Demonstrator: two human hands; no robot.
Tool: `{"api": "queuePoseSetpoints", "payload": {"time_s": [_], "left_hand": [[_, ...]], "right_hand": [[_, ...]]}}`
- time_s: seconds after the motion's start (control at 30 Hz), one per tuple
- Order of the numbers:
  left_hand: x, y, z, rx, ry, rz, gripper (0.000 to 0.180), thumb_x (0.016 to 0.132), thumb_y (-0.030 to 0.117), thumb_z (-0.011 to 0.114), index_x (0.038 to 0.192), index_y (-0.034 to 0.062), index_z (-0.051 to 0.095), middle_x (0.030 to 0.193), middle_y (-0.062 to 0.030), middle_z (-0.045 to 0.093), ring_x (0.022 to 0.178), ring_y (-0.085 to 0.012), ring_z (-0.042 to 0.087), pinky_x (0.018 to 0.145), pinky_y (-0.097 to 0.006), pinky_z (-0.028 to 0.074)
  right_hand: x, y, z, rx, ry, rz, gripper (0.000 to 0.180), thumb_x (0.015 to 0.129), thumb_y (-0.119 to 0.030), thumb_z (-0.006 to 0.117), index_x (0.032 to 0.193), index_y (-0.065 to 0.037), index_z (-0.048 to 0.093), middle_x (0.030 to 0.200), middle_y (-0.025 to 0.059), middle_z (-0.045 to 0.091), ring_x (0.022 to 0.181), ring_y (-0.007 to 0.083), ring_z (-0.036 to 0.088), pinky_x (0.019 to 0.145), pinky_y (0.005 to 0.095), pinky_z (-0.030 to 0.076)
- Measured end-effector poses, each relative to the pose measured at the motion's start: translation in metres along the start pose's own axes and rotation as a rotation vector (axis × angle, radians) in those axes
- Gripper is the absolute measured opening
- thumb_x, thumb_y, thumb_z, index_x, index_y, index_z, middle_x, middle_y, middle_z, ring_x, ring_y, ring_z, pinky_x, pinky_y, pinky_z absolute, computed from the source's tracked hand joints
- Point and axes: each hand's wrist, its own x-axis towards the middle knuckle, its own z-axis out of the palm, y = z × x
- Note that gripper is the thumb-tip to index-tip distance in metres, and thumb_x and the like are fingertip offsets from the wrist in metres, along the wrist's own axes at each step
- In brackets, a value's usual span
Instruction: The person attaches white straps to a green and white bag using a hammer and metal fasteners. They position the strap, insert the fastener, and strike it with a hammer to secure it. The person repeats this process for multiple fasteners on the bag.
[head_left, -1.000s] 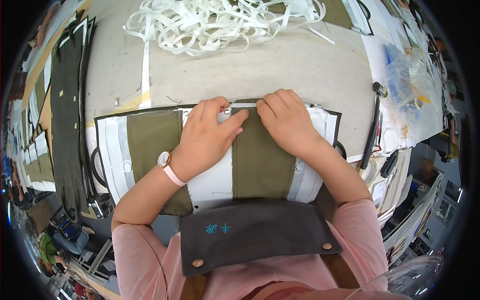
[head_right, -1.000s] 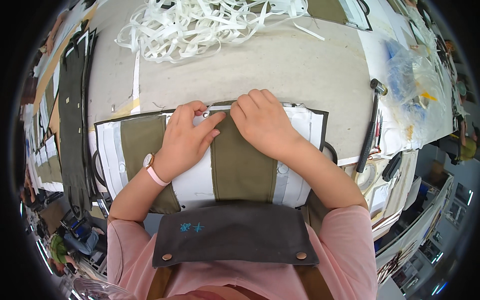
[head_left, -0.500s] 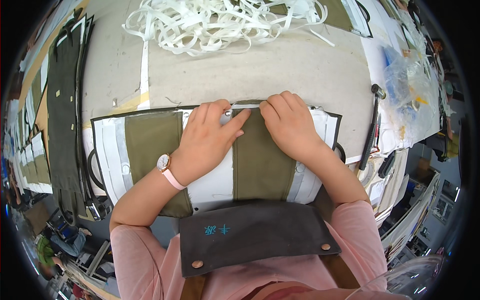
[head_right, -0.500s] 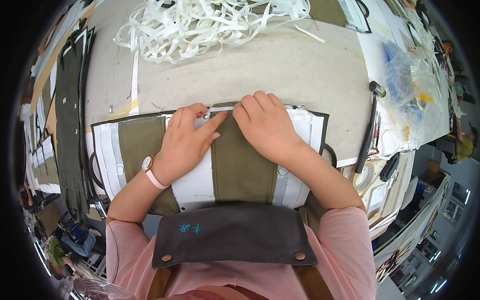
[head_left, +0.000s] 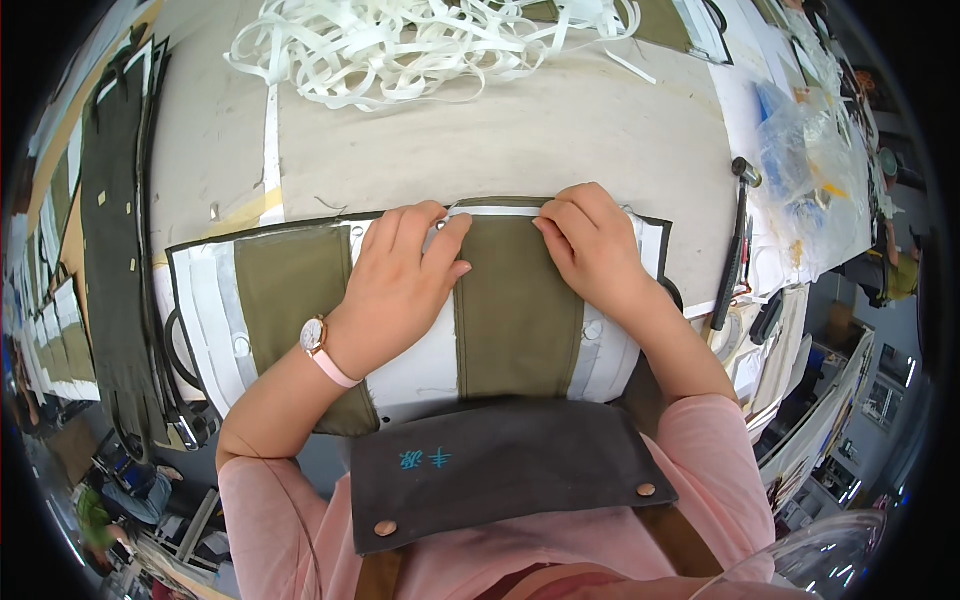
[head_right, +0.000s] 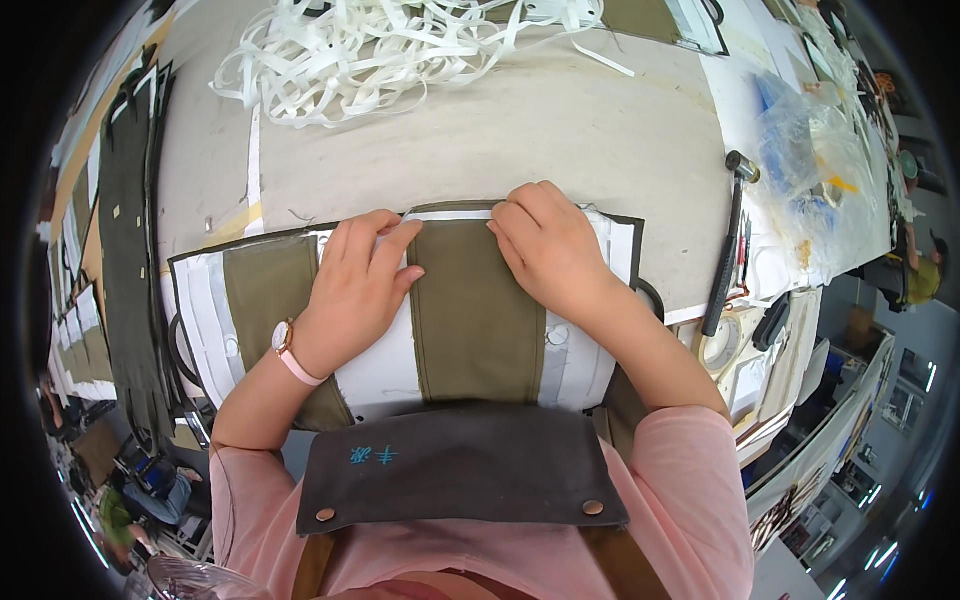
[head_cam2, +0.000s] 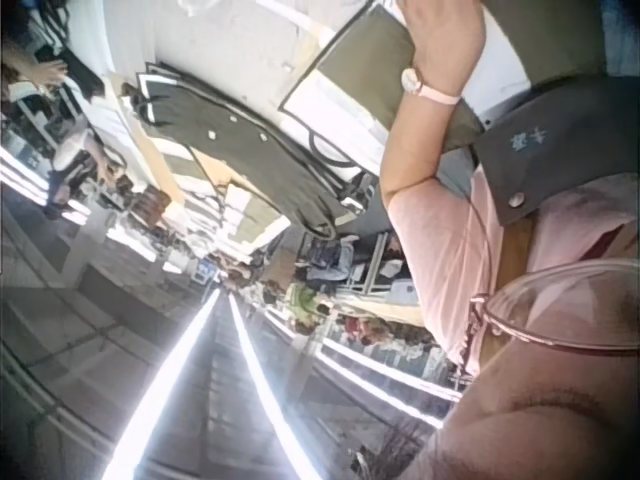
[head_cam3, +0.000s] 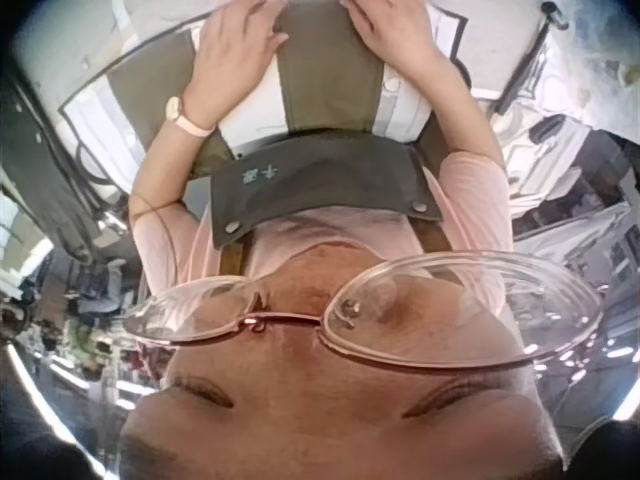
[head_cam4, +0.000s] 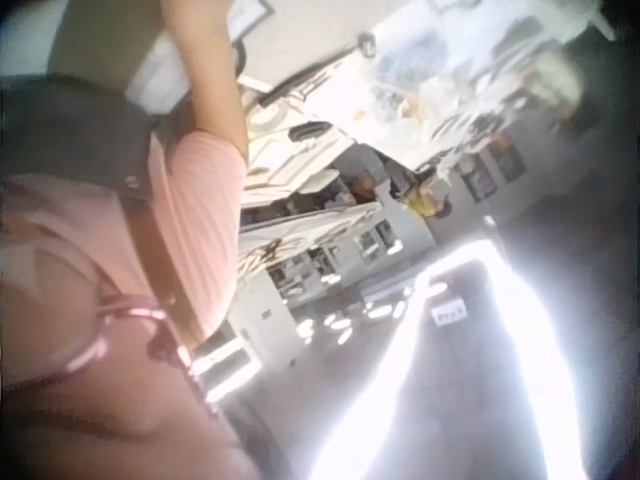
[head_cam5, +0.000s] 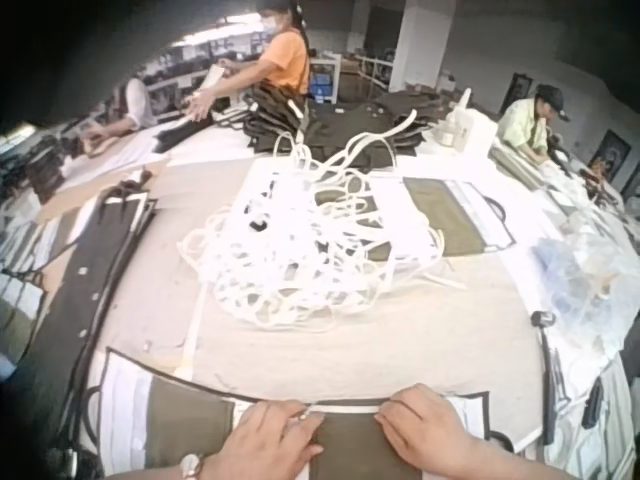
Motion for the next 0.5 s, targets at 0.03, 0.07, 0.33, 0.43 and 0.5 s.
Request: {"api": "queuePoseSetpoints", "payload": {"time_s": [0.03, 0.07, 0.33, 0.43, 0.5], "left_hand": [[0.0, 0.0003, 0.0001, 0.01, -0.005, -0.001, 0.052, 0.079, 0.009, 0.076, 0.127, 0.0028, 0.058, 0.118, -0.0143, 0.053, 0.104, -0.0316, 0.055, 0.09, -0.041, 0.047], [0.0001, 0.0007, 0.0002, 0.021, -0.01, -0.003, 0.053, 0.079, 0.009, 0.076, 0.128, 0.0026, 0.058, 0.118, -0.0143, 0.053, 0.103, -0.0316, 0.055, 0.09, -0.041, 0.047], [0.0012, 0.0017, -0.0016, 0.045, -0.05, 0.014, 0.052, 0.082, 0.01, 0.075, 0.13, 0.0031, 0.059, 0.118, -0.0155, 0.052, 0.103, -0.032, 0.054, 0.091, -0.042, 0.047], [0.0012, 0.0017, -0.0015, 0.046, -0.058, 0.009, 0.051, 0.082, 0.01, 0.075, 0.13, 0.0038, 0.059, 0.118, -0.0157, 0.052, 0.103, -0.0319, 0.054, 0.091, -0.042, 0.047], [0.0012, 0.0022, -0.0017, 0.049, -0.061, 0.006, 0.051, 0.082, 0.01, 0.074, 0.13, 0.0041, 0.059, 0.118, -0.0157, 0.052, 0.103, -0.0317, 0.054, 0.091, -0.042, 0.047]], "right_hand": [[-0.0006, -0.0001, -0.0008, -0.001, 0.004, -0.003, 0.019, 0.076, 0.002, 0.071, 0.092, -0.004, 0.062, 0.091, 0.0095, 0.056, 0.08, 0.0287, 0.057, 0.071, 0.0379, 0.05], [-0.0003, -0.0003, -0.0013, -0.002, 0.008, -0.005, 0.018, 0.077, 0.002, 0.071, 0.091, -0.004, 0.062, 0.091, 0.0094, 0.056, 0.081, 0.0286, 0.057, 0.071, 0.0379, 0.05], [-0.0034, 0.0007, 0.002, -0.087, 0.015, -0.016, 0.022, 0.074, 0.001, 0.068, 0.094, -0.003, 0.061, 0.09, 0.0089, 0.054, 0.081, 0.0272, 0.055, 0.071, 0.0363, 0.05], [-0.0031, -0.0009, 0.0041, -0.201, 0.001, -0.032, 0.025, 0.071, -0.003, 0.066, 0.095, -0.003, 0.06, 0.089, 0.0083, 0.053, 0.081, 0.026, 0.055, 0.07, 0.035, 0.05], [0.001, -0.0021, 0.0021, -0.229, -0.025, -0.055, 0.026, 0.069, -0.006, 0.065, 0.094, -0.003, 0.06, 0.088, 0.0079, 0.052, 0.081, 0.0251, 0.054, 0.07, 0.0338, 0.05]]}}
